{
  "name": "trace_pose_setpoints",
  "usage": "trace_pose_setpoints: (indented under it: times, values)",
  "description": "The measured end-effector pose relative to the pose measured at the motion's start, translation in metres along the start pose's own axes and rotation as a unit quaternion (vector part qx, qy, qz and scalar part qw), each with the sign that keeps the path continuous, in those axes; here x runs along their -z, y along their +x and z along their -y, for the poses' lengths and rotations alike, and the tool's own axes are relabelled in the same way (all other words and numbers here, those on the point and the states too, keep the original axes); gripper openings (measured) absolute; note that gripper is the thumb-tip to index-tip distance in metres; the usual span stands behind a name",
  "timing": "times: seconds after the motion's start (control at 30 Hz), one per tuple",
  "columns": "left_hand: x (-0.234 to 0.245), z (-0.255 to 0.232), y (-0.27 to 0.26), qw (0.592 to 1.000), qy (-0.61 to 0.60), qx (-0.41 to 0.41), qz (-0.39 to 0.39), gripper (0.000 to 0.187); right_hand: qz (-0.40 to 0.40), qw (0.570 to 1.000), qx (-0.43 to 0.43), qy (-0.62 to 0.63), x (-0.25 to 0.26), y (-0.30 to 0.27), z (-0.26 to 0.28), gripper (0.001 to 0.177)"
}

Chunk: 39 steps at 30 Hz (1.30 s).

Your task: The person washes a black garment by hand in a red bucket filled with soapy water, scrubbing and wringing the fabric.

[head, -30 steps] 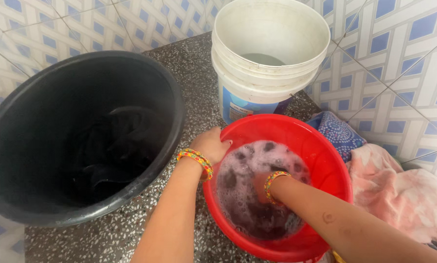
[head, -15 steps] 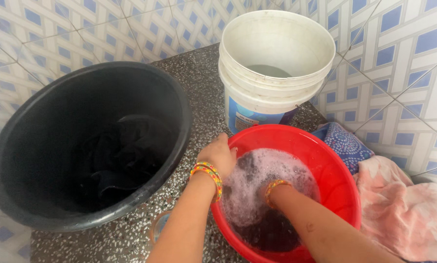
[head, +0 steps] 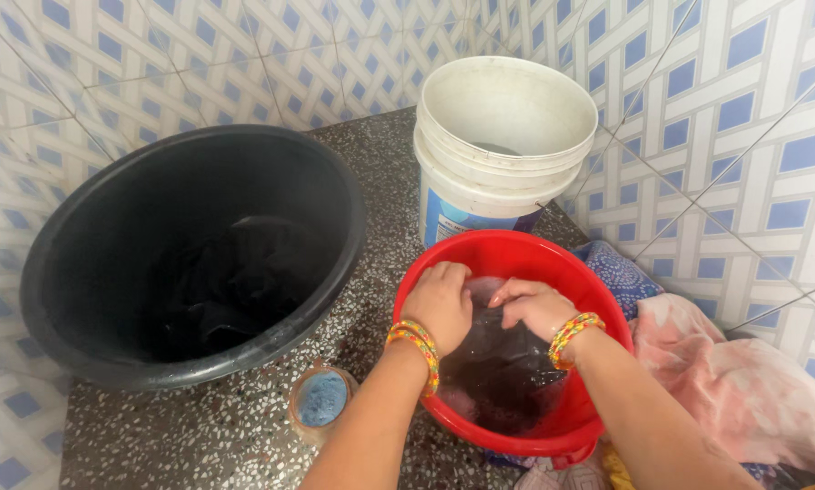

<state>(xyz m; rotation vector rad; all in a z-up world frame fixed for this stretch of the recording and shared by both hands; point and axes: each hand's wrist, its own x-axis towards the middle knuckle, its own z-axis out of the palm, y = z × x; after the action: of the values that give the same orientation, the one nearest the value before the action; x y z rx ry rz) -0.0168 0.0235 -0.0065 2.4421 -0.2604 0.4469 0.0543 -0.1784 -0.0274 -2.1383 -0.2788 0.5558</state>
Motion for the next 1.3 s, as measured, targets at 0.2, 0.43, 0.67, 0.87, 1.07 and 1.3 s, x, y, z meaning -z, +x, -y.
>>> trace_pose_setpoints:
  times: [0.2,0.43,0.67,0.87,1.07,1.3]
  values:
    - [0.009,-0.024,0.006,0.892,-0.172,0.404,0.109,0.076,-0.051,0.979,0.1,0.172,0.045,-0.021,0.034,0.022]
    - [0.03,-0.048,0.022,0.777,-0.513,0.352,0.094,0.059,-0.06,0.981,0.025,0.183,0.064,-0.068,0.092,0.021]
    - [0.027,-0.043,0.034,0.701,-0.603,0.369,-0.094,0.023,0.054,0.96,-0.055,0.269,0.06,-0.112,0.099,0.066]
    - [0.049,-0.052,0.032,0.707,-0.607,0.319,-0.17,0.02,0.193,0.97,0.081,0.124,0.061,-0.107,0.064,0.084]
    - [0.121,-0.072,0.035,0.685,-0.656,0.232,-0.214,0.022,0.08,0.988,-0.025,-0.131,0.063,-0.091,0.045,0.039]
    - [0.115,-0.059,0.019,0.781,-0.537,0.257,-0.186,0.031,-0.075,0.995,0.066,0.012,0.083,-0.084,0.039,0.016]
